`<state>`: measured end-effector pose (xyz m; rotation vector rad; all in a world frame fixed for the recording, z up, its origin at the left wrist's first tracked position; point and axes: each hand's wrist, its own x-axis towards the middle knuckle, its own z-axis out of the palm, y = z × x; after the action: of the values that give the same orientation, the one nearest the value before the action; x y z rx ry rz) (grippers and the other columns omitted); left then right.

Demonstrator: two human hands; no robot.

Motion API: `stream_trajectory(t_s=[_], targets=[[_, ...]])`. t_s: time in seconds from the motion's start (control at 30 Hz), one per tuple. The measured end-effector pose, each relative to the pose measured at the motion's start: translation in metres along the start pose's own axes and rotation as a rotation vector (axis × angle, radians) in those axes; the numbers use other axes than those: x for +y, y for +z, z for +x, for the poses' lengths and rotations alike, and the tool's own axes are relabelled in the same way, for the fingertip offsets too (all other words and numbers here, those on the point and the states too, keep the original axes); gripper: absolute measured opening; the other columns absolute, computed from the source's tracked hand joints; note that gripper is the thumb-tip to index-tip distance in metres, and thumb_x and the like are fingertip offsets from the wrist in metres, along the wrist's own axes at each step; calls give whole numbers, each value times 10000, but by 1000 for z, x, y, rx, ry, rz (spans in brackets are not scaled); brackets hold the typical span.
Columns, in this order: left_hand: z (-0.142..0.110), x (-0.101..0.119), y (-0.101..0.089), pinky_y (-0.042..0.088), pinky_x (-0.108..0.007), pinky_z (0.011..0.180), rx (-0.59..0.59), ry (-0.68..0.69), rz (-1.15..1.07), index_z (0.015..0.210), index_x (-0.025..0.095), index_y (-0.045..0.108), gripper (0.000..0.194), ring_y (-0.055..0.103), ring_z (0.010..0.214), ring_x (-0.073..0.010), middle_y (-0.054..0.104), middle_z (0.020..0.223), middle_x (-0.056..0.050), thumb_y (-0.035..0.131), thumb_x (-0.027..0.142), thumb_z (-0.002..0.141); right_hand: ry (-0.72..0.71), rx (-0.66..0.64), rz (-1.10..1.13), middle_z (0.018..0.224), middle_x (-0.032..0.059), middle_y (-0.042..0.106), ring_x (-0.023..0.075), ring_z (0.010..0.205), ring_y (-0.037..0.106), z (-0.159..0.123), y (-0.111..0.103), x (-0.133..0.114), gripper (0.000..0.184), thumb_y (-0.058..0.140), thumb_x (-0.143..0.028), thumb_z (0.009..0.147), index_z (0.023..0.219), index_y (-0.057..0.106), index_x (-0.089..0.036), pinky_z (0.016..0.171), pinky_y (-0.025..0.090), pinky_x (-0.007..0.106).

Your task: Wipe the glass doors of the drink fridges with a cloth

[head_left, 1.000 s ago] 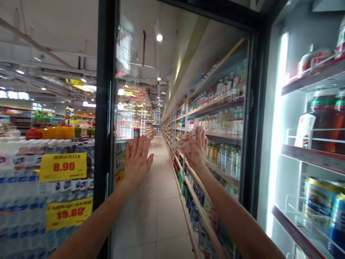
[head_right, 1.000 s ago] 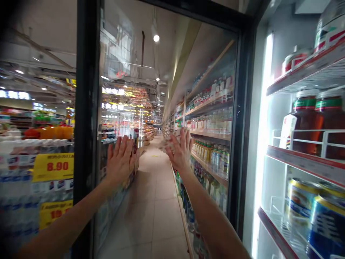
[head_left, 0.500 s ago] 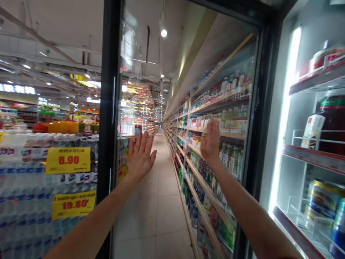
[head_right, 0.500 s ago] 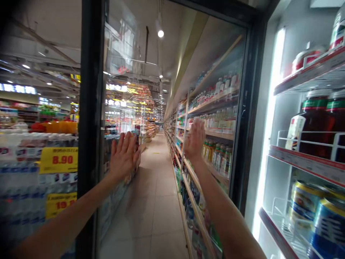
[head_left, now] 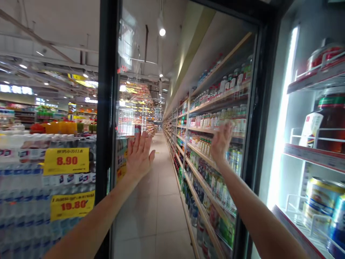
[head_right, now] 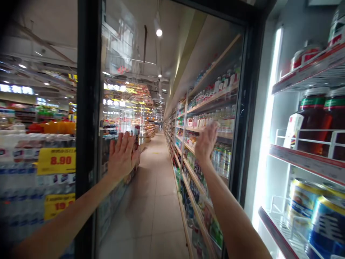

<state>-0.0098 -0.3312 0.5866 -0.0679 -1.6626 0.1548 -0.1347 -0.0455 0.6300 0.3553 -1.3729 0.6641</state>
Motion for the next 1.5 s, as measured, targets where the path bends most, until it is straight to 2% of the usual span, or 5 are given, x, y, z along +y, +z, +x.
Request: stream_trajectory(t_s=[0.57, 0.8, 1.0, 1.2, 1.5], targets=[[-13, 14, 3, 123, -476, 1094, -10, 15, -1, 1402, 200, 177, 604, 168, 1357, -239, 233, 1453, -102, 429, 293, 862, -519, -269, 33, 1402, 13, 379, 211, 1369, 144, -69, 3, -67, 500, 420, -159, 824, 1305, 395, -294, 1085, 209, 458], [-14, 14, 2, 120, -471, 1096, 0, -5, -19, 1398, 206, 199, 580, 181, 1353, -238, 241, 1450, -95, 416, 292, 867, 187, 105, -69, 1471, 112, 198, 282, 1359, 151, -43, -14, 2, 445, 334, -234, 866, 1303, 413, -215, 1024, 228, 584], [-14, 14, 4, 125, -469, 1097, 12, -1, -27, 1402, 224, 173, 613, 175, 1355, -235, 239, 1452, -86, 442, 301, 858, -407, -254, 30, 1389, 36, 383, 239, 1339, 234, -76, -15, -14, 426, 428, -217, 824, 1236, 483, -311, 1057, 255, 492], [-14, 15, 6, 120, -472, 1097, 0, -7, -2, 1405, 208, 165, 623, 169, 1357, -237, 244, 1450, -101, 445, 295, 854, 249, 95, -126, 1436, 157, 265, 289, 1329, 244, -58, -31, 48, 452, 338, -260, 862, 1298, 418, -171, 1013, 260, 573], [-15, 14, 6, 117, -465, 1097, 1, -7, -4, 1404, 221, 167, 610, 167, 1358, -231, 240, 1452, -90, 431, 309, 861, -391, -261, 65, 1382, 48, 400, 244, 1349, 215, -102, -18, -27, 535, 432, -192, 813, 1328, 352, -310, 1063, 236, 515]])
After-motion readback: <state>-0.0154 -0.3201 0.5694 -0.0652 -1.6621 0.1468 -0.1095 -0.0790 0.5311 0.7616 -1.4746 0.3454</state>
